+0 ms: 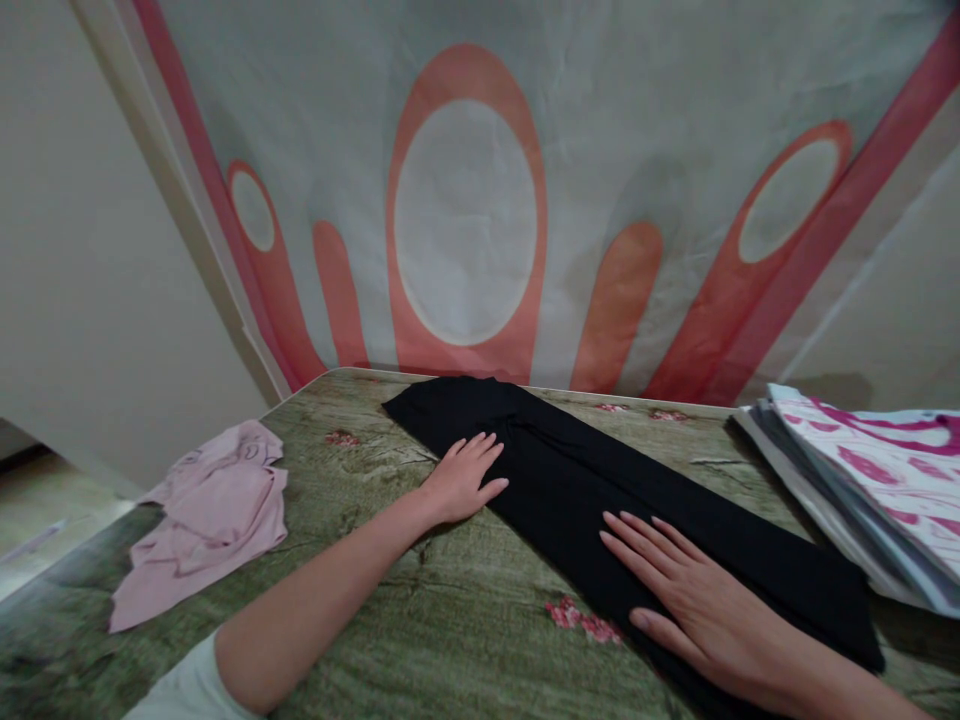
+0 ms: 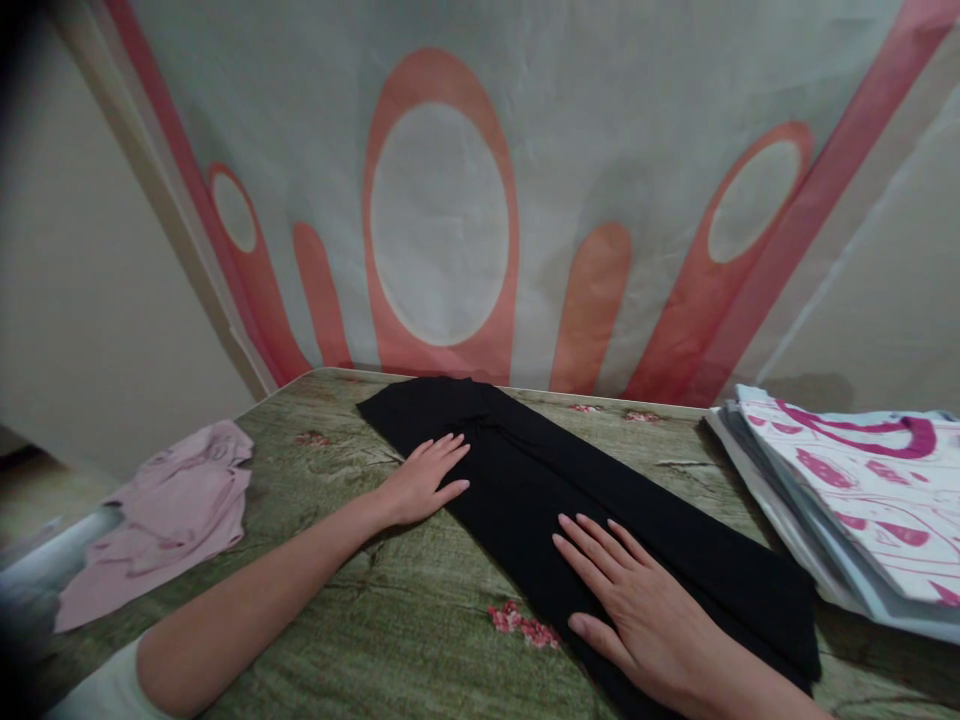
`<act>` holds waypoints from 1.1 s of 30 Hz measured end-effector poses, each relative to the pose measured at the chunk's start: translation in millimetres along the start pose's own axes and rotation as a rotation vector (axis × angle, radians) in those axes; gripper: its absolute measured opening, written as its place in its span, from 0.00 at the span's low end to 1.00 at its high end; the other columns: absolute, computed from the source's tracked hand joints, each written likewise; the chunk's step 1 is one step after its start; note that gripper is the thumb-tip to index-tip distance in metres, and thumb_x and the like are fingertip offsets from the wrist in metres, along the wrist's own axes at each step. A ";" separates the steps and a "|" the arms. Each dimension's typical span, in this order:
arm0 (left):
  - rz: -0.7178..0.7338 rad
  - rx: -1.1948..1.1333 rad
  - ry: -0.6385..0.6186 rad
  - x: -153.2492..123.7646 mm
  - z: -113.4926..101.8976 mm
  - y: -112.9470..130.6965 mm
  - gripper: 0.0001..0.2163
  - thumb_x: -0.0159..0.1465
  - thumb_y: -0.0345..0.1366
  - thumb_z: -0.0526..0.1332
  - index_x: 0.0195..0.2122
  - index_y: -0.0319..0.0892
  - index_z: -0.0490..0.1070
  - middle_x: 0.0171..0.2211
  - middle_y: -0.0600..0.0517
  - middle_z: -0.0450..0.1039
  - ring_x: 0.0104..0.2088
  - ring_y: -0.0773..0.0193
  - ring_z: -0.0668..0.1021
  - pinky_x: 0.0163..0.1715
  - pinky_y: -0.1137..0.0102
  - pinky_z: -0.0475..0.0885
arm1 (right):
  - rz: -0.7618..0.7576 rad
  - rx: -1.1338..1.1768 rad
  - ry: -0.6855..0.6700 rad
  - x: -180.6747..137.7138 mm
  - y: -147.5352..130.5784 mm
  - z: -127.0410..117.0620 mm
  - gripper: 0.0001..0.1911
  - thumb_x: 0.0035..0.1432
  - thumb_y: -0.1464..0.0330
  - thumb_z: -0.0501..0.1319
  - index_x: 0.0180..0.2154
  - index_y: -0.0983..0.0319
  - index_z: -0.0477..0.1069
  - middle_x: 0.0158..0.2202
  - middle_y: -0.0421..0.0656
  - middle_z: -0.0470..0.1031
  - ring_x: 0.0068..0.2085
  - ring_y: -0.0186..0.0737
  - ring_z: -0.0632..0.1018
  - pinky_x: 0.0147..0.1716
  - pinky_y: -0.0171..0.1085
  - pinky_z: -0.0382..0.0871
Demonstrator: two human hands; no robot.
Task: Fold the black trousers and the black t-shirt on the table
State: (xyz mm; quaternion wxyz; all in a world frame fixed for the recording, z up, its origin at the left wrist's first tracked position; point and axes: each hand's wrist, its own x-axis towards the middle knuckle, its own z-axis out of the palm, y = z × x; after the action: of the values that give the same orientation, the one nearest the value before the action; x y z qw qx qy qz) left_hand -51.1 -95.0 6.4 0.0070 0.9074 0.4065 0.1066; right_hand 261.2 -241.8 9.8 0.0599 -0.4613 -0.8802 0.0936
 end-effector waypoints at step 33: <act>0.198 -0.715 -0.252 67.3 -15.7 -42.6 0.09 0.59 0.33 0.58 0.40 0.38 0.70 0.37 0.50 0.72 0.37 0.66 0.73 0.40 0.73 0.66 | -0.025 -0.074 0.008 0.8 0.9 0.3 0.33 0.60 0.55 0.49 0.62 0.52 0.36 0.64 0.40 0.40 0.62 0.50 0.50 0.59 0.56 0.46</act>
State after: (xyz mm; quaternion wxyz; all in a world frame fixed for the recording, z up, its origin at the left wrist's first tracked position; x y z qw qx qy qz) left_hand -42.0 -17.9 30.1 0.3624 0.8885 0.2500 0.1293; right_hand 261.4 -240.6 9.3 0.0474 -0.4525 -0.8886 0.0584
